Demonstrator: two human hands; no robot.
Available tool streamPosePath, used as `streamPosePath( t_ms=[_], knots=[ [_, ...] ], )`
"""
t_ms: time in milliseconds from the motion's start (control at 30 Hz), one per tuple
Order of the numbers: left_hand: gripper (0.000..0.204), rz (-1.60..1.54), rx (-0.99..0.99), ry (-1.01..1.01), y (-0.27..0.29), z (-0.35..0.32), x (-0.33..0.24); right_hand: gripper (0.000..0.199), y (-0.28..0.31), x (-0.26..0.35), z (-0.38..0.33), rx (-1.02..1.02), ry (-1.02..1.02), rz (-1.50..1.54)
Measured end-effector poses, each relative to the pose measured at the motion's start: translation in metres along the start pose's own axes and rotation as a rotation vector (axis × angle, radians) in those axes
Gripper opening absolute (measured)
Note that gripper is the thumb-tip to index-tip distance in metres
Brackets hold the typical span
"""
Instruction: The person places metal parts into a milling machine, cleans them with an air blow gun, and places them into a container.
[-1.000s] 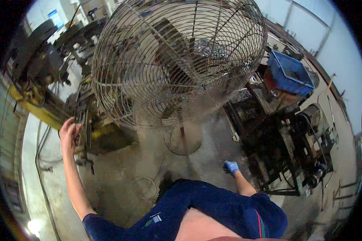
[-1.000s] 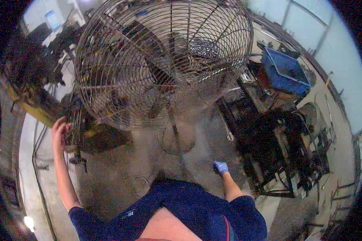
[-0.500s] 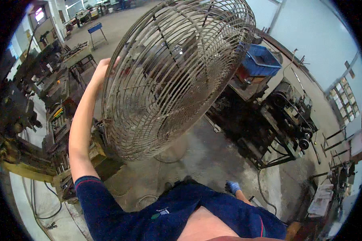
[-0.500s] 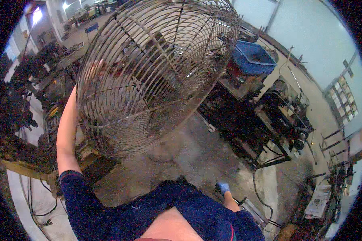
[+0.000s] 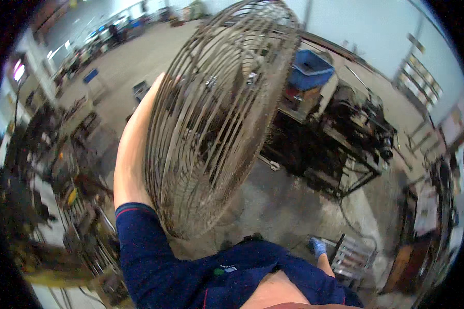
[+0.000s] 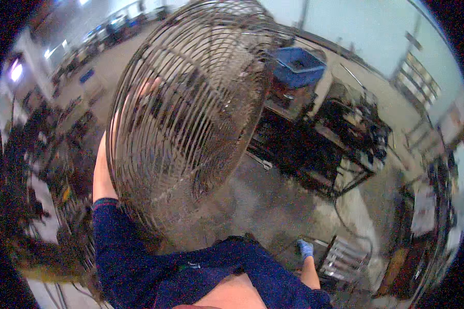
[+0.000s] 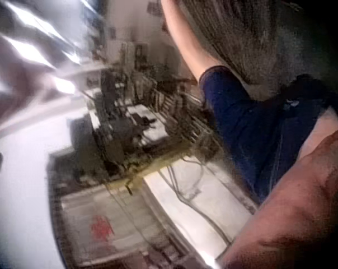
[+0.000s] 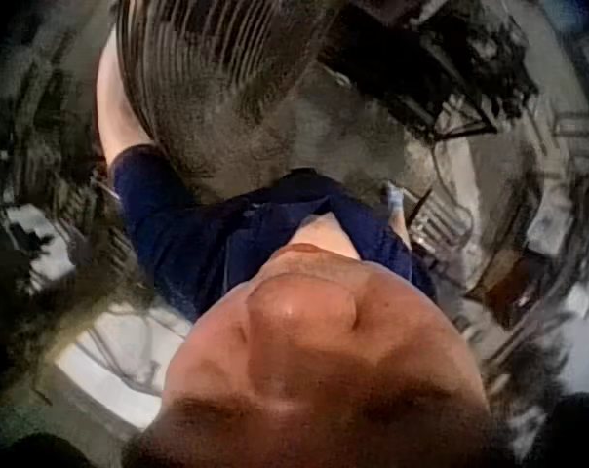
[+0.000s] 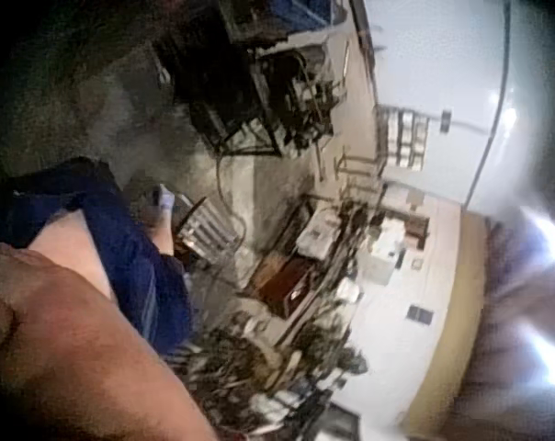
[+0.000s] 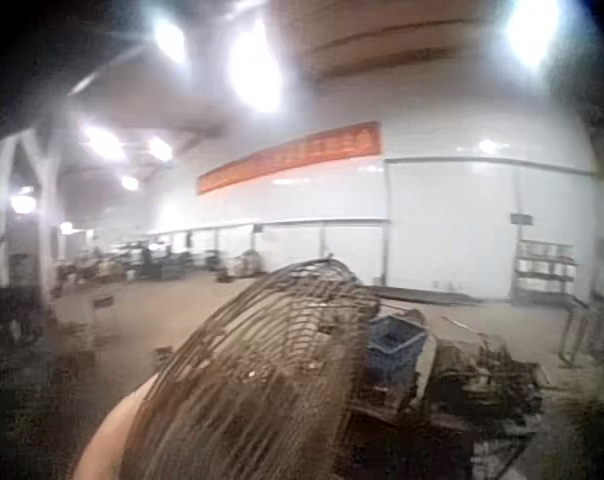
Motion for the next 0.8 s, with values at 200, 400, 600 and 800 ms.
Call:
streamPosePath(
  t_ms=[200,400,600,800],
  knots=[
    [0.028,-0.040,0.075,0.008,-0.001,0.030,0.017,0.015,-0.083,-0.131,-0.056,-0.066,0.171,-0.152],
    [0.028,-0.040,0.049,0.060,0.047,0.003,0.040,0.016,-0.115,-0.093,-0.149,-0.040,-0.048,-0.036],
    [0.027,-0.032,-0.041,0.115,0.108,-0.043,0.060,0.013,-0.091,-0.066,-0.158,-0.315,0.182,-0.696],
    [0.027,-0.018,-0.122,0.169,0.155,-0.081,0.086,0.034,-0.088,-0.061,-0.199,-0.370,-0.250,0.200]
  ],
)
Point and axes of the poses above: each hand's wrist, its own z-axis towards the middle knuckle, its own y-axis out of the back of the hand, x = y × z, the point moved 5 cm from there along z, towards the middle knuckle, and after that the axes turned 7 degrees about -z, right-handed, at the moved point
